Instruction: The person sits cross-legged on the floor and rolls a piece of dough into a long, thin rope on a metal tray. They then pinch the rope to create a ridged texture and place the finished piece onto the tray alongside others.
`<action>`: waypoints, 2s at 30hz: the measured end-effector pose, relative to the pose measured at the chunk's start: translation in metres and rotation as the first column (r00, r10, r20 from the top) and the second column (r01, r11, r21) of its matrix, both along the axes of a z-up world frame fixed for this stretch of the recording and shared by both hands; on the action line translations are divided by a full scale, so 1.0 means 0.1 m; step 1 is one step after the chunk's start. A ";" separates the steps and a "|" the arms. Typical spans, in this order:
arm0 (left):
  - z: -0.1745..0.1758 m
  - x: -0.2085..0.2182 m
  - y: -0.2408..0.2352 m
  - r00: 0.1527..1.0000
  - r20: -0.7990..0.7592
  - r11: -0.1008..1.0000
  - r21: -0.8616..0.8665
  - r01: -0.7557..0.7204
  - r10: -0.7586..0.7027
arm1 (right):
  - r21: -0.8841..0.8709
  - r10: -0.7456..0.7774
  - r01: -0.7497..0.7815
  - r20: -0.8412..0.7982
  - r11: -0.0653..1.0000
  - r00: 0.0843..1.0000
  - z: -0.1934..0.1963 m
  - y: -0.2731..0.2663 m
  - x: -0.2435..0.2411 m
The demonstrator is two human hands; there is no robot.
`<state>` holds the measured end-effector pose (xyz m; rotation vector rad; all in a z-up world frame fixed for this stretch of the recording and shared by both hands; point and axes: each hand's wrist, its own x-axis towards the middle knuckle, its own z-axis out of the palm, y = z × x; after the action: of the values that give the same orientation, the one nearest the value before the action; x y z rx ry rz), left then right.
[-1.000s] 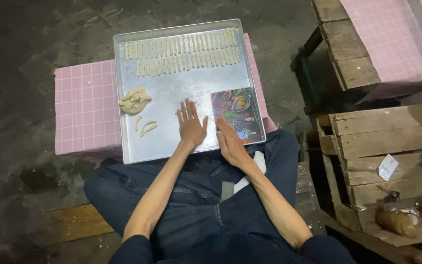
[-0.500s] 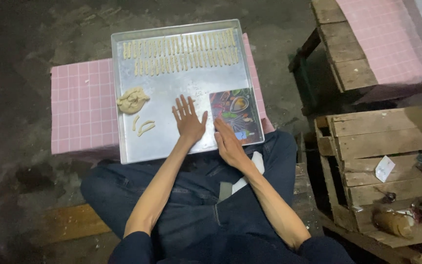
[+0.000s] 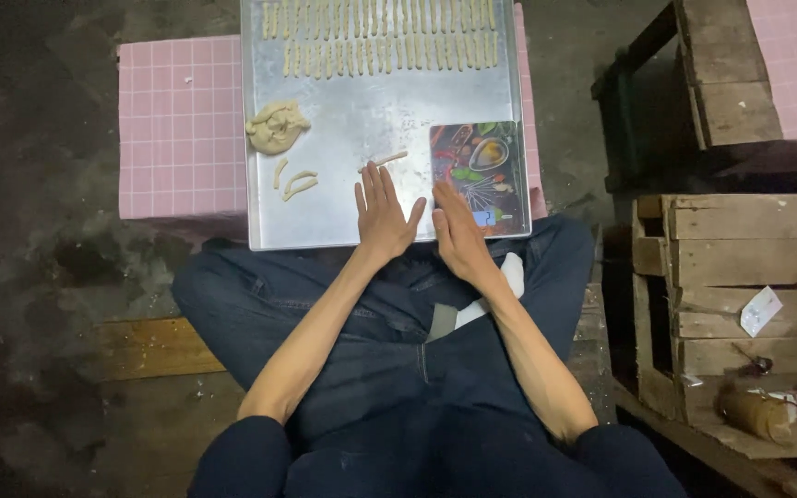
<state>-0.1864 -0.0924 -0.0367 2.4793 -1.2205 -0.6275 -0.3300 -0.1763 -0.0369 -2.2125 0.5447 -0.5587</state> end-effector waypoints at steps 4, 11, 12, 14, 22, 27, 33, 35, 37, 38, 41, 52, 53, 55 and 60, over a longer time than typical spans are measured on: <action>-0.16 0.27 -0.22 0.999 0.039 0.998 0.050 -0.029 0.027 | 0.025 0.012 -0.012 -0.003 1.000 1.000 0.00 -0.01 0.00; -0.30 0.96 -0.61 0.978 0.185 0.996 -0.028 -0.089 0.093 | 0.051 0.007 -0.006 -0.015 0.999 1.000 -0.03 -0.06 0.00; -0.34 1.03 -0.64 0.976 0.193 0.995 -0.039 -0.095 0.100 | 0.045 0.003 -0.003 -0.020 0.999 1.000 -0.02 -0.06 -0.01; -0.28 0.86 -0.57 0.977 0.188 0.995 -0.023 -0.095 0.098 | 0.044 0.008 -0.007 -0.021 0.999 1.000 0.01 -0.07 -0.02; -0.12 0.22 -0.07 0.998 0.049 0.997 0.071 0.025 -0.028 | 0.059 0.030 -0.028 -0.032 0.998 0.999 -0.01 0.00 0.01; 0.17 0.11 0.14 0.999 0.013 0.999 0.023 0.042 -0.042 | -0.016 0.041 -0.043 -0.081 0.999 0.996 -0.01 0.01 0.05; -0.23 0.21 0.11 0.996 0.057 0.996 0.059 0.070 -0.073 | -0.209 0.160 -0.229 -0.303 0.951 0.940 -0.27 -0.13 0.56; -0.18 0.29 0.02 0.997 0.058 0.995 0.082 0.054 -0.059 | -0.230 0.178 -0.287 -0.400 0.930 0.899 -0.25 -0.19 0.79; -0.22 0.44 -0.07 0.997 0.067 0.994 0.101 0.035 -0.042 | -0.250 0.190 -0.346 -0.489 0.904 0.851 -0.18 -0.26 1.02; -0.29 0.53 -0.12 0.994 0.105 0.998 0.055 0.033 -0.039 | -0.236 0.188 -0.362 -0.539 0.902 0.821 -0.13 -0.29 1.12; -0.36 0.82 -0.27 0.985 0.170 0.999 -0.003 0.038 -0.037 | -0.233 0.167 -0.374 -0.606 0.898 0.778 -0.04 -0.37 1.42; -0.35 0.98 -0.23 0.973 0.197 0.993 0.003 0.118 -0.117 | -0.236 0.143 -0.375 -0.647 0.897 0.749 0.14 -0.29 1.51; -0.41 0.91 -0.15 0.964 0.215 0.987 0.036 0.156 -0.160 | -0.229 0.155 -0.392 -0.658 0.891 0.737 0.14 -0.23 1.39; -0.45 0.87 -0.05 0.950 0.238 0.980 0.066 0.190 -0.200 | -0.228 0.165 -0.408 -0.666 0.884 0.728 0.10 -0.19 1.23; -0.39 0.94 0.11 0.947 0.227 0.958 -0.127 0.259 -0.226 | -0.226 0.221 -0.409 -0.569 0.884 0.792 -0.15 -0.19 0.87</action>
<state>-0.0924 -0.0812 -0.0757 2.3299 -1.6077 -0.3165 -0.2432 -0.1952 -0.0515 -2.7322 0.3394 0.1768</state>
